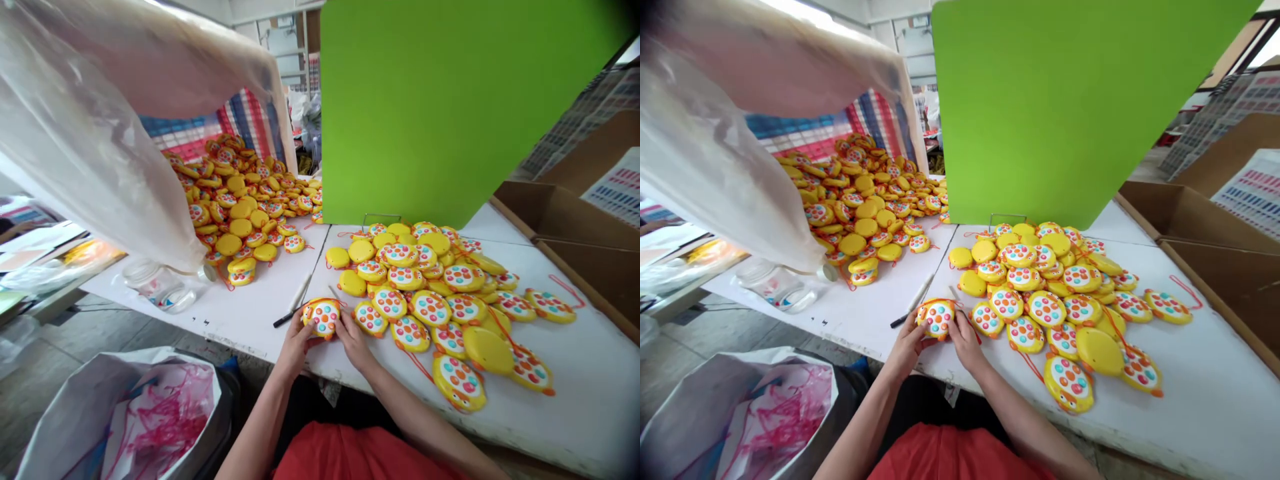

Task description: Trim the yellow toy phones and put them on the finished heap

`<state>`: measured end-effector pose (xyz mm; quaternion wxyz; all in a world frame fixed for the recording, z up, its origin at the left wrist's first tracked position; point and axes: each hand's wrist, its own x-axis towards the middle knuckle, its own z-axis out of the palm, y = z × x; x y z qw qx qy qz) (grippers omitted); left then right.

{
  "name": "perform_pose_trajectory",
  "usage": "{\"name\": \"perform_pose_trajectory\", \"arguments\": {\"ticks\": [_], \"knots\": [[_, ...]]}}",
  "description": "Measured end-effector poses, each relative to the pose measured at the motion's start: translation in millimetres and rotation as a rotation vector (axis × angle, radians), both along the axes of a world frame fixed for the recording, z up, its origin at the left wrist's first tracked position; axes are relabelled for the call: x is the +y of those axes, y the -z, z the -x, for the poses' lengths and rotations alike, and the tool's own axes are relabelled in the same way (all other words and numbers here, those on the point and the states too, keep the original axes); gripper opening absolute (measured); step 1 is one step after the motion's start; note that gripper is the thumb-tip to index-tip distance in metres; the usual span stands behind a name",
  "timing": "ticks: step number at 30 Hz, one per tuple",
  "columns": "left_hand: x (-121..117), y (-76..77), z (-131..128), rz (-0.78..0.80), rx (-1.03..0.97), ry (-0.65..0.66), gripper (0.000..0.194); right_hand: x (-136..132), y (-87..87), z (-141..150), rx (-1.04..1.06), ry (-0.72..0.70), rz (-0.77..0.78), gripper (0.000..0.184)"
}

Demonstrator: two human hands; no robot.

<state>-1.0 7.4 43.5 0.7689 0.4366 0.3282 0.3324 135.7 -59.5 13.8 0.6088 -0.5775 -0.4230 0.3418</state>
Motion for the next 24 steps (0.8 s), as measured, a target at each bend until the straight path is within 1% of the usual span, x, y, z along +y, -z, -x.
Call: {"name": "perform_pose_trajectory", "arguments": {"ticks": [3,5,7,10,13,16,18,20,22,24], "knots": [[-3.0,1.9,9.0,-0.023,0.017,0.044,0.062,-0.9,-2.2,-2.5,0.018,-0.012,-0.004,0.042],[-1.7,2.0,13.2,-0.034,0.030,0.071,0.060,-1.9,-4.1,-1.8,0.017,-0.036,-0.016,0.041],[0.0,1.5,14.7,-0.056,0.058,0.065,0.059,-3.6,-6.7,-0.7,0.024,-0.054,-0.009,0.040],[4.4,0.2,13.3,-0.126,0.140,0.038,0.061,-6.4,-9.6,-0.9,0.090,-0.099,0.026,0.040],[9.6,-0.7,11.4,-0.168,0.162,0.037,0.059,-8.1,-7.0,-3.8,0.134,-0.142,0.055,0.034],[9.1,0.8,10.0,-0.159,0.101,0.017,0.059,-7.6,0.9,-6.9,0.220,-0.134,0.046,0.032],[4.2,3.3,8.5,-0.199,0.034,0.022,0.065,-6.4,5.3,-8.4,0.291,-0.138,0.021,0.035],[-2.3,6.5,6.2,-0.271,-0.009,0.055,0.079,-5.8,6.2,-9.3,0.299,-0.168,-0.006,0.040],[-7.8,9.2,3.6,-0.327,0.014,0.068,0.094,-6.3,3.6,-9.6,0.253,-0.210,-0.032,0.045],[-10.7,10.7,1.6,-0.344,0.075,0.064,0.098,-7.6,-0.2,-9.2,0.255,-0.242,-0.037,0.045]]}}
